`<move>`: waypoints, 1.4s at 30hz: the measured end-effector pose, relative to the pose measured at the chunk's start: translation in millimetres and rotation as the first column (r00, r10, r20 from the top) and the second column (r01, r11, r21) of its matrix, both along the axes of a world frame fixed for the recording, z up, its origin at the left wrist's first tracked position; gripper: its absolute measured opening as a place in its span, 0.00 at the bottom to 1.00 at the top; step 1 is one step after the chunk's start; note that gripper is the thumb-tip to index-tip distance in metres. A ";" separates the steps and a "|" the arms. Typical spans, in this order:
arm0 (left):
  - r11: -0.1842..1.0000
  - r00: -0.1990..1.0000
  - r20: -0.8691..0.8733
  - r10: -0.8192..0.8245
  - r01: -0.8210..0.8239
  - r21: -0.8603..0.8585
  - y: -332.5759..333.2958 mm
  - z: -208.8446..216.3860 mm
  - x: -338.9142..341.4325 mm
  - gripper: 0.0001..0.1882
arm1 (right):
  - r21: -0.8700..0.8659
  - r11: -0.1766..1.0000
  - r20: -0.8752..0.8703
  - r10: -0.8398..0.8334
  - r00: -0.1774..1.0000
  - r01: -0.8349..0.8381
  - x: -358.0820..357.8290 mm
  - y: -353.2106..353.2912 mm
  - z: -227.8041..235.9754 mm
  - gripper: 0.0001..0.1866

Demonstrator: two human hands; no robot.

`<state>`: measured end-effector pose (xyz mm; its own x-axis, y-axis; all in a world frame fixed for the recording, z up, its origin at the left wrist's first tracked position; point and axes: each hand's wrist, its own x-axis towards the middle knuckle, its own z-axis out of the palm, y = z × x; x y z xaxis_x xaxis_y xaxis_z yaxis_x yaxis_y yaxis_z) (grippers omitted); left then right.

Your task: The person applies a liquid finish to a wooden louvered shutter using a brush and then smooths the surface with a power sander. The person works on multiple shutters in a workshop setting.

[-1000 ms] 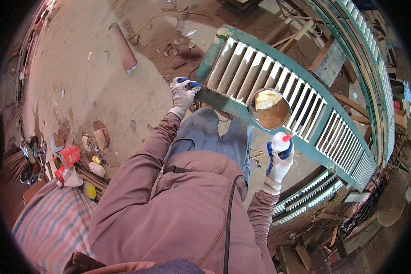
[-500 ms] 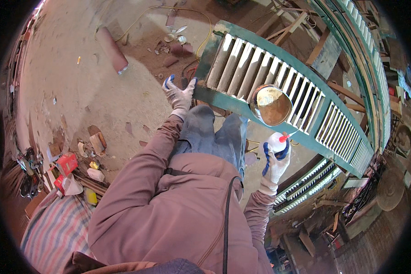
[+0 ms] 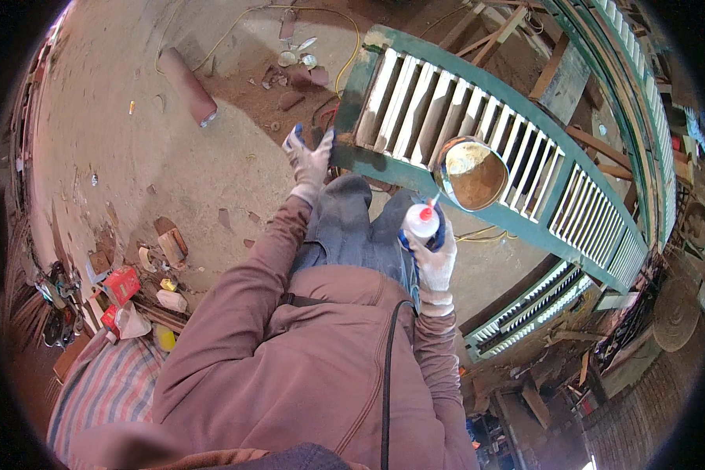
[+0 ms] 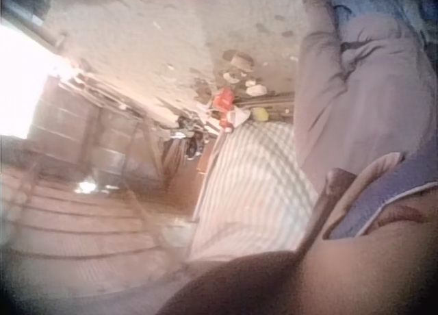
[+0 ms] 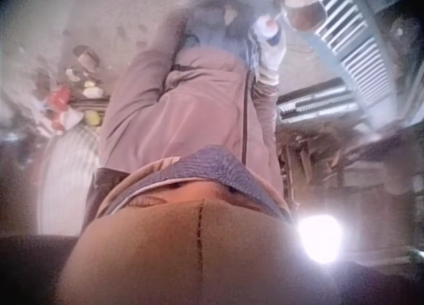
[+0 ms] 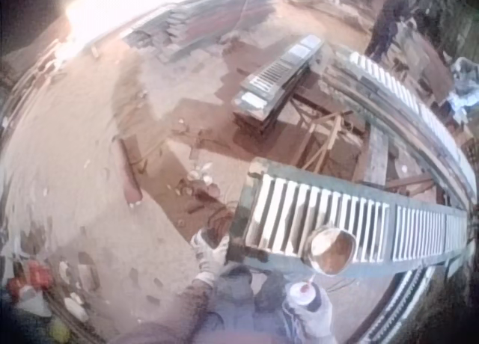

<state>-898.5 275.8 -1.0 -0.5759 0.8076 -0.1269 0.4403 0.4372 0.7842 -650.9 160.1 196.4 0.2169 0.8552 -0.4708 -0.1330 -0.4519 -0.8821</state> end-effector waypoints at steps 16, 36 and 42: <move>0.935 0.899 -0.256 -0.355 0.345 -0.084 35.4 22.5 2.3 0.52 | -0.114 0.973 0.066 0.210 0.976 -0.201 -42.0 17.1 -31.6 0.33; 0.971 0.983 -0.181 0.003 -0.046 -0.234 -38.4 -38.1 -70.1 0.25 | -0.324 0.770 0.728 0.574 0.375 -0.550 -88.5 61.7 -82.9 0.43; 0.952 0.980 -0.199 -0.002 -0.059 -0.300 -111.6 -48.4 -97.7 0.23 | -0.129 0.827 0.915 0.312 0.256 -0.548 -96.6 64.2 -102.8 0.37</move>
